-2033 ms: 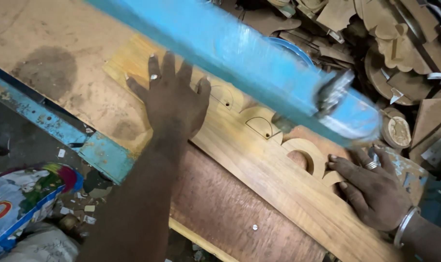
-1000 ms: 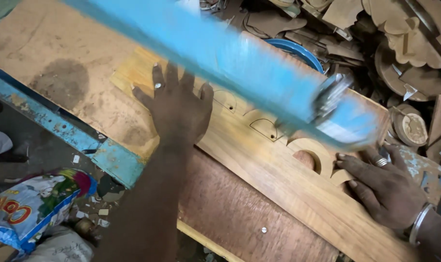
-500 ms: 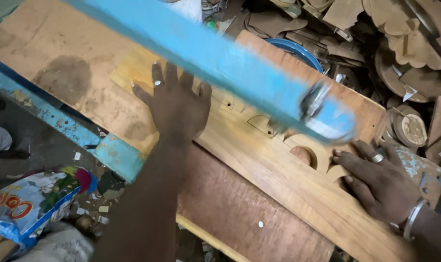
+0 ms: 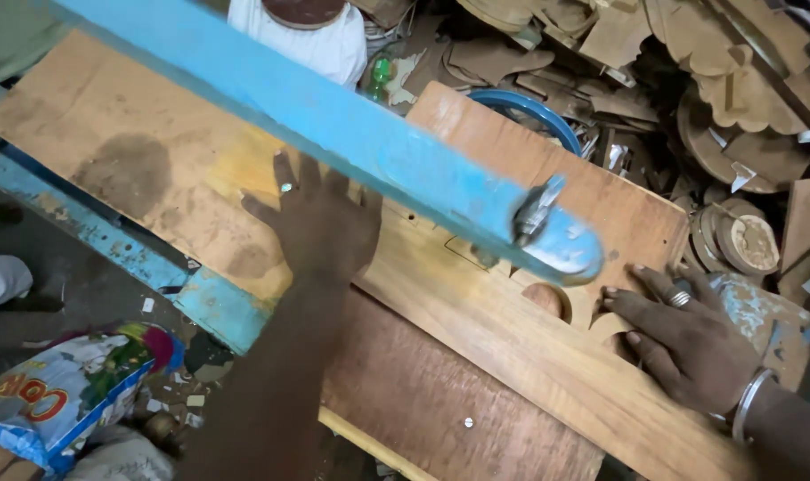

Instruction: Cutting decorative curved edges into a wooden plank using a scroll saw in a workshop.

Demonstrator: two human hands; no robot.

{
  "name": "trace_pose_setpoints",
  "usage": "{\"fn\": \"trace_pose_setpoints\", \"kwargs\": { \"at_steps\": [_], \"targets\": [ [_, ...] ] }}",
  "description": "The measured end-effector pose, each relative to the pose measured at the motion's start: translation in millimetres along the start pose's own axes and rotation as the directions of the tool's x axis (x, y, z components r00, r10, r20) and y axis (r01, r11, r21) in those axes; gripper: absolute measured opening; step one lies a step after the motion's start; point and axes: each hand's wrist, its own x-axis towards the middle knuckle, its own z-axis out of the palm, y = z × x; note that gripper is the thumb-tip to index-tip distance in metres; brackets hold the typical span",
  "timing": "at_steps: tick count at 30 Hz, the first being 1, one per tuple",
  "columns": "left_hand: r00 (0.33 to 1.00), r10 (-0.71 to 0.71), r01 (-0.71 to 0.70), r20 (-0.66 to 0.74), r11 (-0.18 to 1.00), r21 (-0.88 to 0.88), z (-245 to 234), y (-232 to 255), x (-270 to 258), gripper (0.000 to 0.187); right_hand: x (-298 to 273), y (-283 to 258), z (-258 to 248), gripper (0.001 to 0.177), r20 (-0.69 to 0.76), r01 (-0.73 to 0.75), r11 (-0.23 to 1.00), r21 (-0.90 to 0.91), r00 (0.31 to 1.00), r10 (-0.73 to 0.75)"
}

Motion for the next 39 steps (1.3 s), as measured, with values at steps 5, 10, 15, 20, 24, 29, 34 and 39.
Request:
{"fn": "trace_pose_setpoints", "kwargs": {
  "at_steps": [5, 10, 15, 20, 24, 29, 34, 39],
  "targets": [
    [1.0, -0.014, 0.014, -0.005, 1.0, -0.011, -6.1, -2.4, -0.4, 0.057, 4.2, -0.6, 2.3, 0.044, -0.032, 0.051, 0.998, 0.026, 0.998, -0.05],
    [1.0, 0.008, -0.008, -0.001, 1.0, -0.003, -7.1, -3.7, -0.7, 0.059, 4.6, -1.7, 3.9, 0.046, -0.062, 0.056, 0.998, 0.021, 0.997, -0.055],
    [0.998, 0.027, -0.025, -0.05, 0.999, 0.047, 1.1, -5.1, -3.5, 0.058, -3.5, -8.3, 9.1, 0.048, -0.051, 0.005, 0.999, 0.052, 0.999, -0.003],
    [1.0, 0.014, -0.014, -0.007, 1.0, 0.009, -4.0, 3.8, -2.0, 0.058, -12.7, -19.2, 9.8, 0.044, -0.009, -0.104, 0.982, 0.158, 0.994, 0.107],
    [0.996, -0.008, 0.002, 0.087, 0.998, 0.07, -8.0, 8.6, 5.0, 0.059, -13.6, -24.5, 11.9, 0.043, 0.026, -0.153, 0.979, 0.135, 0.988, 0.151],
    [0.99, -0.04, 0.025, 0.139, 0.994, 0.107, -8.1, 20.5, -0.4, 0.06, -16.7, -22.7, 18.5, 0.043, 0.02, -0.148, 0.98, 0.134, 0.989, 0.147],
    [0.985, -0.134, 0.138, 0.112, 0.99, -0.032, 7.7, 47.6, -33.3, 0.06, -14.5, -24.4, 19.6, 0.044, 0.105, -0.221, 0.97, 0.1, 0.972, 0.211],
    [0.982, -0.095, 0.1, 0.161, 0.995, -0.022, -9.6, 55.3, -48.9, 0.06, -15.2, -24.7, 25.3, 0.047, 0.083, -0.219, 0.971, 0.099, 0.974, 0.211]
  ]
}}
